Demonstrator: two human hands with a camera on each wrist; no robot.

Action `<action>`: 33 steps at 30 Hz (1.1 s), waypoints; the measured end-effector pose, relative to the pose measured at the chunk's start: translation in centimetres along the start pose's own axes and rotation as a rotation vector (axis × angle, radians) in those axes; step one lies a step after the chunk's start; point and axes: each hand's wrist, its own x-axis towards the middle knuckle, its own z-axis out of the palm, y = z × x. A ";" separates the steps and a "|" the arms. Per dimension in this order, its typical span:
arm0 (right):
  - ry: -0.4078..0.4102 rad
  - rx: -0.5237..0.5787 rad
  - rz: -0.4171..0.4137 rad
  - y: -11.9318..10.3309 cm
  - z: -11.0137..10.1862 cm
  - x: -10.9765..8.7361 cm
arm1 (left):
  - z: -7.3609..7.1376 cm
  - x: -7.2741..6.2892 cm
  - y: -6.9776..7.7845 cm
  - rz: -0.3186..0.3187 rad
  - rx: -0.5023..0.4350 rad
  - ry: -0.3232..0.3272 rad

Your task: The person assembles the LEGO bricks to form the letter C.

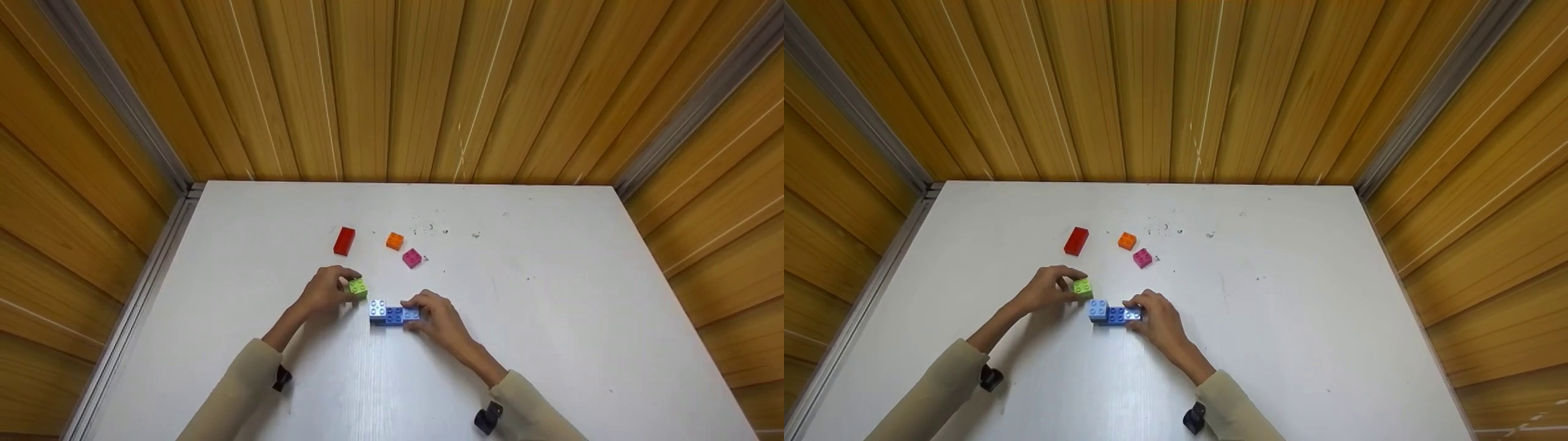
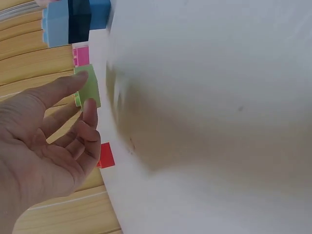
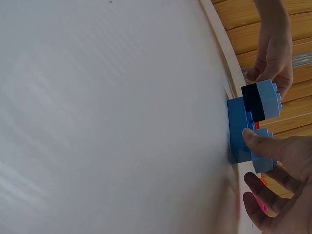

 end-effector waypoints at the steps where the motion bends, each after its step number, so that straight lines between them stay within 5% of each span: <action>1: 0.000 -0.005 0.003 0.0 0.0 0.0 | -0.1 -0.3 0.1 0.015 0.005 0.003; 10: -0.011 -0.015 0.033 -0.1 0.0 0.0 | -1.1 -2.0 1.8 0.165 -0.007 -0.021; 23: 0.004 0.001 -0.005 0.2 0.1 0.2 | -0.3 -2.7 2.8 0.271 0.010 -0.165; 33: 0.018 -0.002 -0.033 0.2 0.2 0.1 | 0.3 -2.5 3.0 0.264 0.074 -0.174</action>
